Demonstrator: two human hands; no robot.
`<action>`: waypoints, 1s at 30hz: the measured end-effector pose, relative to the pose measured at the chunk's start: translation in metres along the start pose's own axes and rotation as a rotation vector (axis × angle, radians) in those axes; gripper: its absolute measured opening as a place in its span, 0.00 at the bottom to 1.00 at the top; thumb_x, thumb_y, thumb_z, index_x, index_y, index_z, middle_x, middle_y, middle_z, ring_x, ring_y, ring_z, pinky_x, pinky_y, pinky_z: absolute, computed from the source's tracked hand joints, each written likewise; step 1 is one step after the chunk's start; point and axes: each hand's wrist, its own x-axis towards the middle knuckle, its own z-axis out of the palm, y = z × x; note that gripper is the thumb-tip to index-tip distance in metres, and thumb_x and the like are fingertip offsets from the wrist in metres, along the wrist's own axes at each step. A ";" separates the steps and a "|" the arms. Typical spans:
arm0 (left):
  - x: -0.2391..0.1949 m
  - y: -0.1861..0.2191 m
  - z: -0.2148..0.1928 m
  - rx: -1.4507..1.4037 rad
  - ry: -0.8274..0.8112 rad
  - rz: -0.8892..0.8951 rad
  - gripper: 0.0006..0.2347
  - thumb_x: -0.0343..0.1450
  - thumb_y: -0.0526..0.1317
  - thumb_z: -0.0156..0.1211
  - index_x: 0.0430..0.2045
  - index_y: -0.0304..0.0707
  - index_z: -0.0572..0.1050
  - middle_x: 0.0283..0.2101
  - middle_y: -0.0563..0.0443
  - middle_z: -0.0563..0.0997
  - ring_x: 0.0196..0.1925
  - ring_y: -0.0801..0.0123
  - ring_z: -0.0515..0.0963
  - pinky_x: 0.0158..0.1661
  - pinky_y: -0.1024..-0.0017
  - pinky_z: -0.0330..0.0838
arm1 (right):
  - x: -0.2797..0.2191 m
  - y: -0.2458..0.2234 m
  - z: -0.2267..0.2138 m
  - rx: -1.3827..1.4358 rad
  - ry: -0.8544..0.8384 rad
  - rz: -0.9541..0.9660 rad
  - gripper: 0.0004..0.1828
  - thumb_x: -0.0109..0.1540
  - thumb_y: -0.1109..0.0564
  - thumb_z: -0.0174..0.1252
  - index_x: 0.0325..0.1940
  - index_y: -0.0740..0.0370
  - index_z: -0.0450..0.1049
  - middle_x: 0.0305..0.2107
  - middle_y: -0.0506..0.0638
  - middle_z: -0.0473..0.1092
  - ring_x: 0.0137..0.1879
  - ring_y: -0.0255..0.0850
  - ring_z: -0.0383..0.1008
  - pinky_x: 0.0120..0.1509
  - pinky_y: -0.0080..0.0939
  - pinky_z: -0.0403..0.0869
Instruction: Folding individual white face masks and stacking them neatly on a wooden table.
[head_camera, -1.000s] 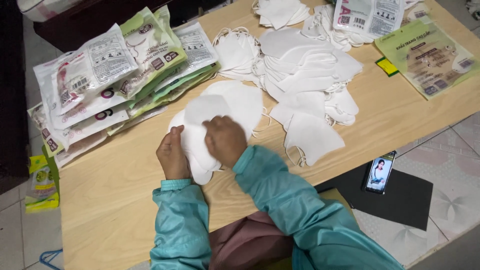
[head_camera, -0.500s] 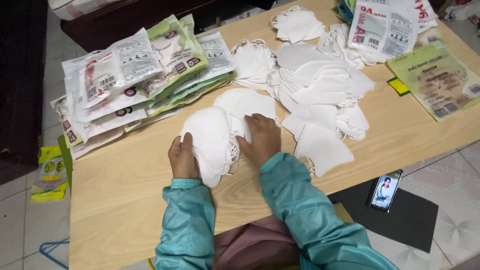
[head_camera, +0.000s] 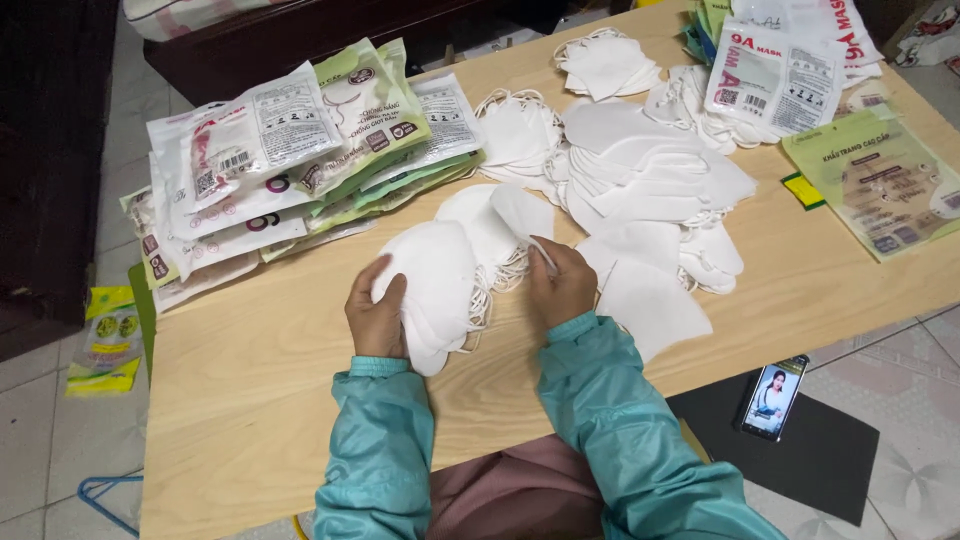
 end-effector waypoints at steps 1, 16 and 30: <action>0.000 -0.001 0.000 -0.001 0.003 0.001 0.15 0.69 0.26 0.63 0.52 0.30 0.76 0.45 0.40 0.77 0.45 0.66 0.80 0.47 0.68 0.82 | 0.001 -0.002 -0.001 0.002 -0.002 -0.002 0.09 0.66 0.55 0.62 0.49 0.51 0.84 0.38 0.49 0.81 0.45 0.49 0.80 0.54 0.47 0.78; 0.004 -0.008 -0.006 0.041 0.007 -0.078 0.09 0.68 0.27 0.65 0.40 0.33 0.83 0.35 0.35 0.83 0.35 0.68 0.83 0.38 0.68 0.82 | 0.004 -0.027 -0.004 -0.068 -0.286 0.045 0.17 0.58 0.43 0.72 0.45 0.52 0.83 0.36 0.50 0.80 0.43 0.45 0.79 0.49 0.41 0.80; 0.011 -0.002 -0.016 0.075 -0.013 -0.143 0.09 0.68 0.28 0.65 0.41 0.32 0.83 0.33 0.35 0.84 0.33 0.67 0.84 0.37 0.69 0.82 | 0.026 -0.043 0.014 -0.503 -0.757 0.164 0.23 0.60 0.46 0.66 0.58 0.52 0.77 0.46 0.50 0.76 0.55 0.47 0.77 0.58 0.47 0.77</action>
